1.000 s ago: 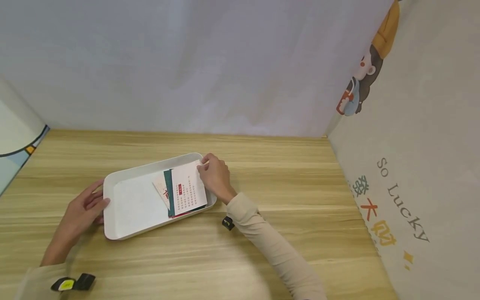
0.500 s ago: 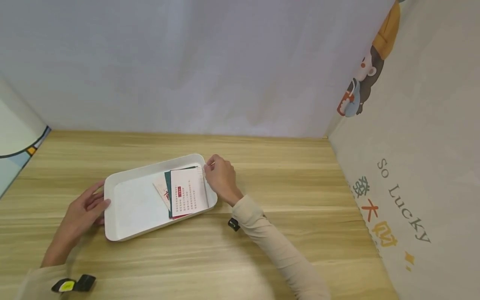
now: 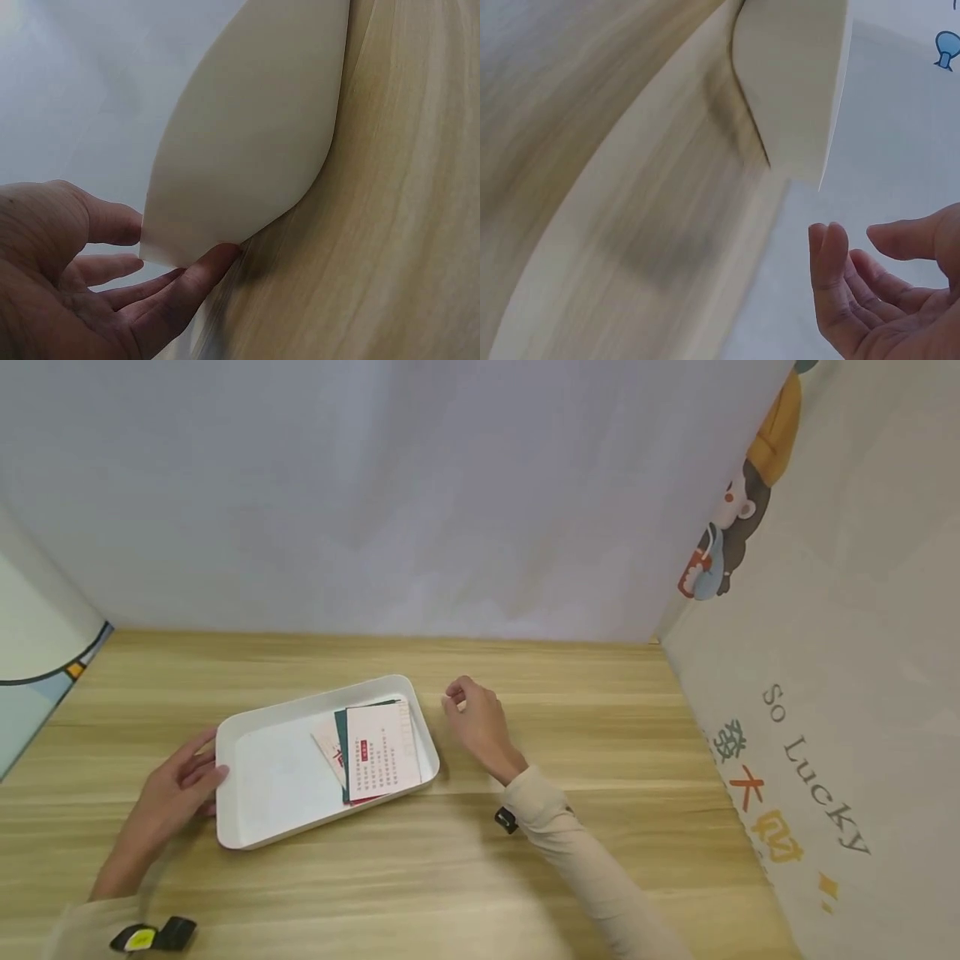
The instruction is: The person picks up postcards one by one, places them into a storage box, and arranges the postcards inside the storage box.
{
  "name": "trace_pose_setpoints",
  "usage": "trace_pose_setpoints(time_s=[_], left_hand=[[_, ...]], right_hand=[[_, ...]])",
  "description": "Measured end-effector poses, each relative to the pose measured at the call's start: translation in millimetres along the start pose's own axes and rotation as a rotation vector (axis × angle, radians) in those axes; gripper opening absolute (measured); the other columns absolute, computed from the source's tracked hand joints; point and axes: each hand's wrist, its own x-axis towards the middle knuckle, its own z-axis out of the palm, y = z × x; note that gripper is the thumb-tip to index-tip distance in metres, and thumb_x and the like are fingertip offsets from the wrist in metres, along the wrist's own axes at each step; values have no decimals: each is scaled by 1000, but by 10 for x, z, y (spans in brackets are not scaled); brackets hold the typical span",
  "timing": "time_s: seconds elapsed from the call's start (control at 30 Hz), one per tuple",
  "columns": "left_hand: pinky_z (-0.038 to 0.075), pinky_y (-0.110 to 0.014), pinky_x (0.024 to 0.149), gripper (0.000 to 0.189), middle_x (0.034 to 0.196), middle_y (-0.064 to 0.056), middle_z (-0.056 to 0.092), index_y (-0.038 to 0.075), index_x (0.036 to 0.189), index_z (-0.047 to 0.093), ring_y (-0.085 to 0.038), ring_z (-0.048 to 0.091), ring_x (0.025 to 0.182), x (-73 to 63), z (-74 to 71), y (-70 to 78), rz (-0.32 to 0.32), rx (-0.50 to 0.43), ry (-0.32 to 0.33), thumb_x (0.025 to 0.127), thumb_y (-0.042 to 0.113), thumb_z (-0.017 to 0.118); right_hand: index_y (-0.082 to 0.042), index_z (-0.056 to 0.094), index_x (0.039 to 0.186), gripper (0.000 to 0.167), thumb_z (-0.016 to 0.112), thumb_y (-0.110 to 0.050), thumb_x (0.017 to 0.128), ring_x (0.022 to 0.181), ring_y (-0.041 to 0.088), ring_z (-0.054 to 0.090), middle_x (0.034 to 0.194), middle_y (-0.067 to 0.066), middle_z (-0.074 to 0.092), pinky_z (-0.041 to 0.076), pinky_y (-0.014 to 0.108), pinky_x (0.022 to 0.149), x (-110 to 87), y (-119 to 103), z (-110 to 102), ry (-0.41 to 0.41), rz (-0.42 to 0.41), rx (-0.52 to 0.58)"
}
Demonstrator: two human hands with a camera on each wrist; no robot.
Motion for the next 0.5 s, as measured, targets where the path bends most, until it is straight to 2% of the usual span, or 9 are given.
trace_pose_setpoints(time_s=[0.13, 0.23, 0.3, 0.33, 0.37, 0.4, 0.47, 0.5], left_hand=[[59, -22, 69, 69, 160, -37, 35, 8, 168, 16, -44, 47, 141, -3, -3, -13, 5, 3, 6, 110, 20, 52], [60, -23, 70, 70, 159, -37, 36, 8, 168, 17, -10, 60, 124, -13, 13, -36, 5, -10, -2, 109, 20, 54], [60, -24, 70, 71, 159, -37, 37, 7, 168, 18, 12, 53, 110, -17, 23, -49, 9, -14, -8, 109, 19, 55], [60, -23, 70, 70, 159, -37, 38, 7, 168, 19, 17, 48, 106, -19, 29, -55, 12, -8, -6, 109, 19, 55], [60, -23, 70, 70, 158, -37, 38, 6, 168, 19, 16, 49, 107, -19, 34, -60, 17, -4, -4, 109, 19, 55], [59, -23, 70, 70, 158, -37, 39, 6, 167, 19, 9, 55, 112, -20, 38, -62, 21, 7, -1, 109, 20, 55], [59, -21, 70, 70, 157, -37, 39, 5, 167, 19, -14, 60, 127, -23, 45, -70, 22, 21, 1, 109, 20, 55], [58, -20, 71, 70, 157, -37, 40, 4, 167, 20, -27, 58, 133, -29, 49, -75, 22, 37, 6, 109, 21, 55]], right_hand=[[0, 68, 115, 18, 62, -13, 105, 84, 30, 74, 107, 16, 73, 59, 38, 71, -42, 78, -128, 0, -13, -4], [0, 69, 114, 17, 60, -13, 106, 85, 32, 74, 107, 17, 73, 59, 40, 71, -103, 140, -249, 3, -25, -11], [0, 69, 112, 16, 60, -11, 107, 86, 32, 74, 106, 17, 73, 59, 41, 71, -150, 189, -334, 15, -45, -22], [0, 69, 111, 15, 60, -11, 107, 86, 32, 73, 106, 18, 73, 59, 41, 71, -175, 213, -376, 24, -58, -30], [0, 69, 110, 14, 60, -10, 106, 87, 32, 73, 105, 17, 73, 60, 42, 72, -201, 241, -418, 35, -71, -43], [0, 69, 109, 14, 60, -9, 106, 87, 32, 72, 104, 18, 73, 60, 43, 73, -229, 272, -459, 44, -84, -57], [0, 69, 109, 13, 60, -9, 106, 89, 30, 71, 104, 17, 73, 60, 44, 76, -288, 330, -533, 63, -94, -98], [-1, 69, 108, 12, 60, -9, 106, 90, 30, 71, 103, 16, 73, 59, 44, 77, -319, 355, -565, 70, -93, -116]])
